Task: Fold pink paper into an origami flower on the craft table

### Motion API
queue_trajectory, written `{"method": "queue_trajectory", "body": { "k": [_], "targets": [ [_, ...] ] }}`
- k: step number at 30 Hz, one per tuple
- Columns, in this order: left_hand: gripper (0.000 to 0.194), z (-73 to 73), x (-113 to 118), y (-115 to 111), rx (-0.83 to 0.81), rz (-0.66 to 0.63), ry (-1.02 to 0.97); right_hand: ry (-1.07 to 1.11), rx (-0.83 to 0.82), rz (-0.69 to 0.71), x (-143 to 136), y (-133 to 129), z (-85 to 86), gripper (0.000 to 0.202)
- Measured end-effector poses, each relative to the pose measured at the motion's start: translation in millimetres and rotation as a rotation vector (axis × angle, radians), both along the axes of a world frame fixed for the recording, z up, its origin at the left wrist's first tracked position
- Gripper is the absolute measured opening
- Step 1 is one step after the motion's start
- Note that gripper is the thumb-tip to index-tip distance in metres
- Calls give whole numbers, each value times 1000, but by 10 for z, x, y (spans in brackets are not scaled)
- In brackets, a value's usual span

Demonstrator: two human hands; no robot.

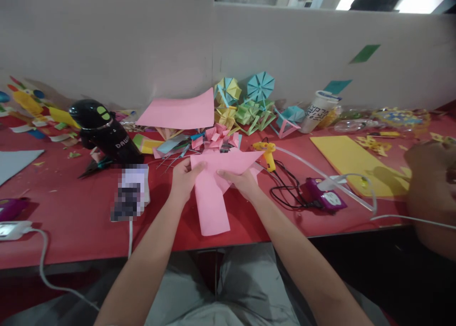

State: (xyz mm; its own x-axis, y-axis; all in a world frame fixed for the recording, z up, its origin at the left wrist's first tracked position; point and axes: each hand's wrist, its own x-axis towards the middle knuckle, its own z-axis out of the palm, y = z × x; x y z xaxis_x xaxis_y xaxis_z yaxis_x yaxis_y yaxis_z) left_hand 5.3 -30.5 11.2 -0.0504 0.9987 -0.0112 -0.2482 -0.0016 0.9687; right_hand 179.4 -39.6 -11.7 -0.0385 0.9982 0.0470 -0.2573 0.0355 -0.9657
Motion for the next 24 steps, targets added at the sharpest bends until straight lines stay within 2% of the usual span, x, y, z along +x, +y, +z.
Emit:
{"method": "queue_trajectory", "body": {
  "k": [11,17,21,24],
  "targets": [
    [47,-16,-8,7,14,8,21,-55,-17,-15,-5,-8,26,46],
    [49,14,3,-11,32,11,22,-89,41,-30,-8,-23,17,48],
    [40,59,1,-48,139,10,46,-141,62,-134,4,-54,10,38],
    [30,107,-30,-54,260,-1,58,-154,56,-190,63,-57,11,38]
  ]
}}
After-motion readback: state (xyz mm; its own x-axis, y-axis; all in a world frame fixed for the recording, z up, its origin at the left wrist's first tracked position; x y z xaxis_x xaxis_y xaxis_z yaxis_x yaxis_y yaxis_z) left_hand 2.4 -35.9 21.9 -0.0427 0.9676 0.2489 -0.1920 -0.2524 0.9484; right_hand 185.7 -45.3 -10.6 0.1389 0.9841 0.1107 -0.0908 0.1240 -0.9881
